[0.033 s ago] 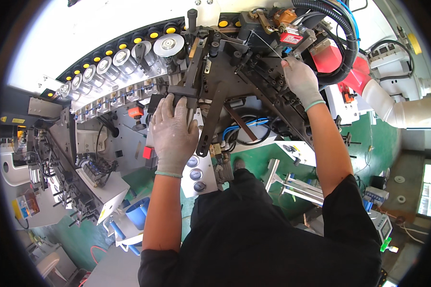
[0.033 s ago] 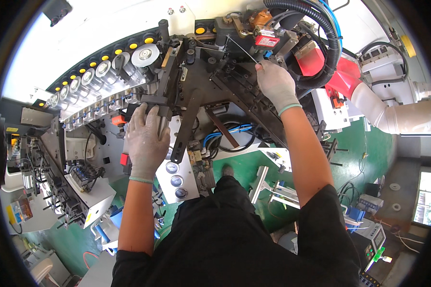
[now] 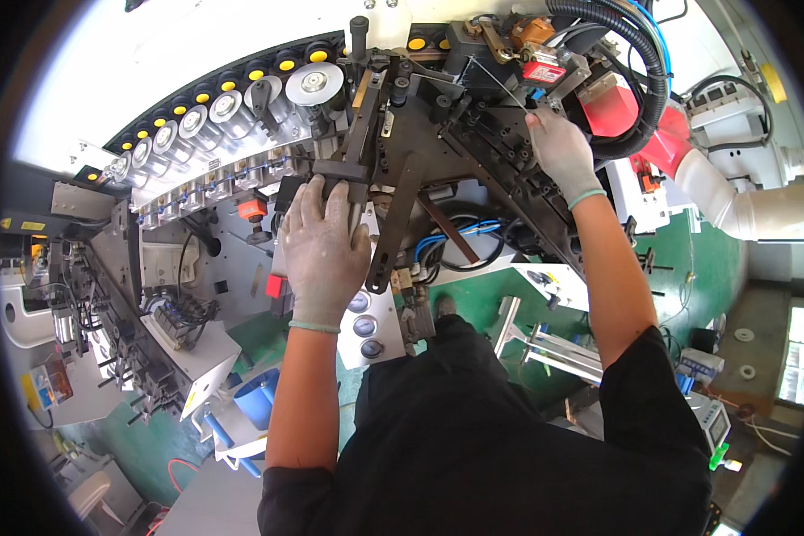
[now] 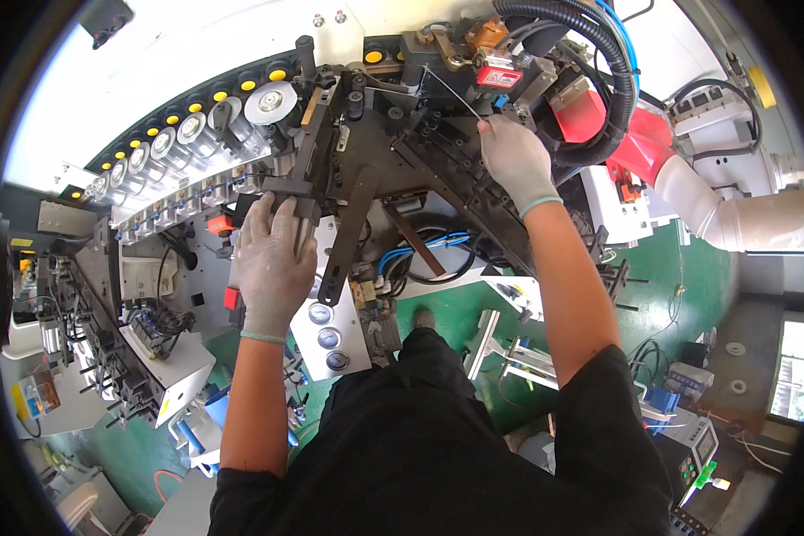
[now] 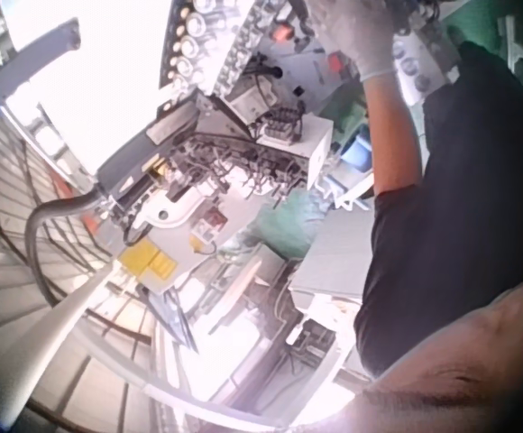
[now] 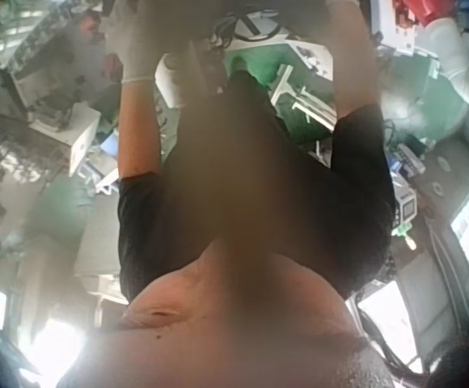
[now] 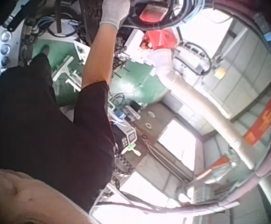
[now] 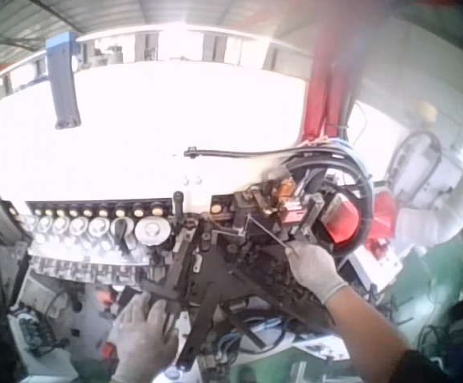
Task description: The person maintains industrial machinery by using a screwdriver to adjust components, handling a long metal rod, and using a screwdriver to probe and secure various internal parts of the machine's mechanism.
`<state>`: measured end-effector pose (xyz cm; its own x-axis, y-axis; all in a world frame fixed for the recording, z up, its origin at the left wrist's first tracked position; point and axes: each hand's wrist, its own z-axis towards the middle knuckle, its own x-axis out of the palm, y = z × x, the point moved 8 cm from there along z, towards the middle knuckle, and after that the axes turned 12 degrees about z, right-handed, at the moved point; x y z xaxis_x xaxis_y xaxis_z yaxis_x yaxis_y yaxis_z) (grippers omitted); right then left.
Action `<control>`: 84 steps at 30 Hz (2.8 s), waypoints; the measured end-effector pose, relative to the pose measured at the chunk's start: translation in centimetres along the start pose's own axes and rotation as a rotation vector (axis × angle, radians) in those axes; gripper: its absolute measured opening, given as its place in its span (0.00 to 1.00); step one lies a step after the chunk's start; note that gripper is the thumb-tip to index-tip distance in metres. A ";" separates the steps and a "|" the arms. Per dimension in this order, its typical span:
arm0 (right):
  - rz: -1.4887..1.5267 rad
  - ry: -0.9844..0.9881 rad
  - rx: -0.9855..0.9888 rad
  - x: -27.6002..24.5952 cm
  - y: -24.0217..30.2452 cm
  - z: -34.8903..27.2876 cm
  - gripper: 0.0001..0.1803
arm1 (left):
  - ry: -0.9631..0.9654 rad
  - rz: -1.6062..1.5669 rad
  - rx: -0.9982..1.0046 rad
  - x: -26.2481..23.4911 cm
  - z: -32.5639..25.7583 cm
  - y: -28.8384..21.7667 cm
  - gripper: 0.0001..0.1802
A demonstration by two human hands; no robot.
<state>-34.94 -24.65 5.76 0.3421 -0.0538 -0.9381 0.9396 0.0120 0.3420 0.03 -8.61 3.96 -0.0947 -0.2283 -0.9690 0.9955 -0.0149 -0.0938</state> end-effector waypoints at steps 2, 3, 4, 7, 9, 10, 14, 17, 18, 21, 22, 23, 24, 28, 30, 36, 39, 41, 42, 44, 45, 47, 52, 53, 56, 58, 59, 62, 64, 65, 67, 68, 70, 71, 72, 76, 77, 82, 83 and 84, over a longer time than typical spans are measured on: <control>0.175 0.033 0.026 1.5 -1.6 -0.2 0.25 | -0.008 -0.016 0.003 -0.2 0.2 -0.4 0.32; 0.268 0.052 0.038 2.2 -2.2 -0.2 0.26 | -0.014 -0.017 0.006 -0.4 0.2 -0.5 0.32; 0.350 0.126 0.077 2.9 -2.9 0.2 0.27 | -0.019 -0.019 0.009 -0.5 0.3 -0.6 0.32; 0.462 0.290 0.073 3.6 -3.4 1.3 0.28 | -0.044 -0.037 0.006 -0.7 0.3 -0.5 0.31; 0.355 0.335 -0.100 2.8 -1.5 1.7 0.26 | -0.049 -0.050 0.004 -0.9 0.5 -0.6 0.31; 0.419 0.330 -0.041 2.5 -1.7 1.5 0.24 | -0.052 -0.057 0.004 -1.1 0.5 -0.7 0.31; 0.485 0.108 -0.018 0.0 0.9 -0.3 0.16 | -0.070 -0.088 0.007 -1.4 0.5 -0.4 0.30; 0.211 -0.144 -0.376 -2.1 2.0 -0.2 0.13 | -0.064 -0.076 0.002 -1.2 0.6 -0.5 0.30; 0.109 -0.108 -0.338 -1.7 1.7 0.1 0.13 | -0.057 -0.070 0.001 -1.2 0.6 -0.6 0.30; -0.217 0.056 -0.197 0.0 2.2 0.5 0.12 | -0.038 -0.087 -0.018 -1.1 0.7 -0.6 0.31; -0.174 0.064 -0.177 1.5 0.5 1.2 0.14 | -0.030 -0.090 -0.019 -1.0 0.8 -0.8 0.31; -0.029 0.043 -0.212 1.8 0.5 1.1 0.15 | -0.018 -0.089 -0.023 -0.9 0.8 -0.8 0.31; 0.114 0.021 -0.246 1.8 0.4 0.9 0.16 | -0.012 -0.091 -0.019 -0.8 0.9 -1.0 0.31; 0.586 0.274 0.140 2.6 -2.6 0.7 0.17 | -0.006 -0.064 -0.019 -1.0 0.8 -0.8 0.31; 0.457 0.161 -0.012 1.1 -3.1 0.4 0.16 | 0.006 -0.056 -0.026 -0.9 1.0 -1.0 0.31; 0.265 0.018 -0.266 1.6 -3.2 0.8 0.17 | -0.006 -0.005 -0.013 -1.1 1.3 -1.8 0.29; 0.299 0.032 -0.287 2.3 -3.0 2.0 0.16 | -0.024 0.027 -0.027 -0.8 1.3 -1.7 0.29; 0.267 0.064 -0.265 3.3 -3.6 3.0 0.15 | -0.020 0.024 -0.020 -0.5 1.3 -1.6 0.29; 0.251 0.082 -0.255 3.8 -4.0 3.4 0.15 | -0.018 0.023 -0.018 -0.4 1.3 -1.6 0.28; 0.287 0.092 -0.258 4.6 -4.7 4.0 0.15 | 0.001 0.040 -0.017 -0.1 1.4 -1.6 0.29; 0.304 0.097 -0.262 5.1 -4.9 4.2 0.14 | 0.009 0.043 -0.019 0.0 1.4 -1.6 0.29; 0.361 0.043 -0.309 5.2 -5.4 4.3 0.15 | 0.028 0.050 -0.027 0.2 1.4 -1.5 0.30; 0.400 -0.071 -0.318 5.0 -5.0 4.1 0.14 | 0.069 0.057 -0.053 0.7 1.3 -1.2 0.32; 0.379 -0.061 -0.285 4.7 -5.1 3.8 0.14 | 0.073 0.059 -0.053 0.7 1.2 -1.1 0.32; 0.378 -0.047 -0.227 4.8 -5.8 3.6 0.13 | 0.082 0.062 -0.052 0.9 1.2 -1.0 0.33; 0.399 -0.054 -0.207 5.0 -6.0 3.7 0.12 | 0.087 0.059 -0.055 1.0 1.0 -1.0 0.33; 0.410 -0.063 -0.202 4.9 -5.6 3.9 0.12 | 0.086 0.058 -0.054 1.0 1.0 -1.0 0.33; 0.468 -0.040 -0.184 4.9 -5.5 4.0 0.10 | 0.086 0.055 -0.055 1.1 1.0 -0.9 0.34; 0.483 0.009 -0.168 5.1 -5.8 4.1 0.09 | 0.095 0.052 -0.062 1.1 1.0 -0.8 0.35; 0.478 0.043 -0.158 5.2 -6.1 4.2 0.08 | 0.094 0.052 -0.060 1.1 0.9 -0.8 0.35; 0.445 0.097 -0.166 5.4 -6.2 4.6 0.08 | 0.091 0.051 -0.057 1.2 0.9 -0.8 0.36; 0.419 0.119 -0.181 5.4 -6.1 5.0 0.08 | 0.092 0.047 -0.058 1.3 0.9 -0.8 0.36; 0.366 0.163 -0.188 5.6 -6.0 5.3 0.08 | 0.095 0.038 -0.058 1.4 0.9 -0.8 0.36; 0.341 0.186 -0.186 5.7 -5.8 5.5 0.08 | 0.099 0.039 -0.062 1.5 0.8 -0.6 0.36; 0.316 0.209 -0.184 5.9 -5.6 5.6 0.09 | 0.103 0.040 -0.067 1.5 0.7 -0.5 0.37; 0.261 0.066 -0.253 4.1 -4.4 4.5 0.14 | 0.113 0.049 -0.081 1.5 0.6 -0.5 0.38; 0.239 0.058 -0.259 3.8 -4.2 4.5 0.16 | 0.119 0.043 -0.081 1.5 0.7 -0.5 0.38; 0.180 0.003 -0.288 3.5 -3.6 4.6 0.20 | 0.132 0.056 -0.081 1.5 0.7 -0.6 0.39; 0.175 -0.003 -0.284 3.3 -3.5 4.5 0.20 | 0.128 0.054 -0.078 1.5 0.7 -0.6 0.39; 0.169 -0.009 -0.280 3.3 -3.6 4.5 0.19 | 0.123 0.053 -0.075 1.5 0.6 -0.5 0.39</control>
<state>-37.20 -29.32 1.70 0.4949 -0.0368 -0.8682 0.8352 0.2958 0.4635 -0.65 -9.59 2.67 -0.0468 -0.1054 -0.9933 0.9962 0.0675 -0.0541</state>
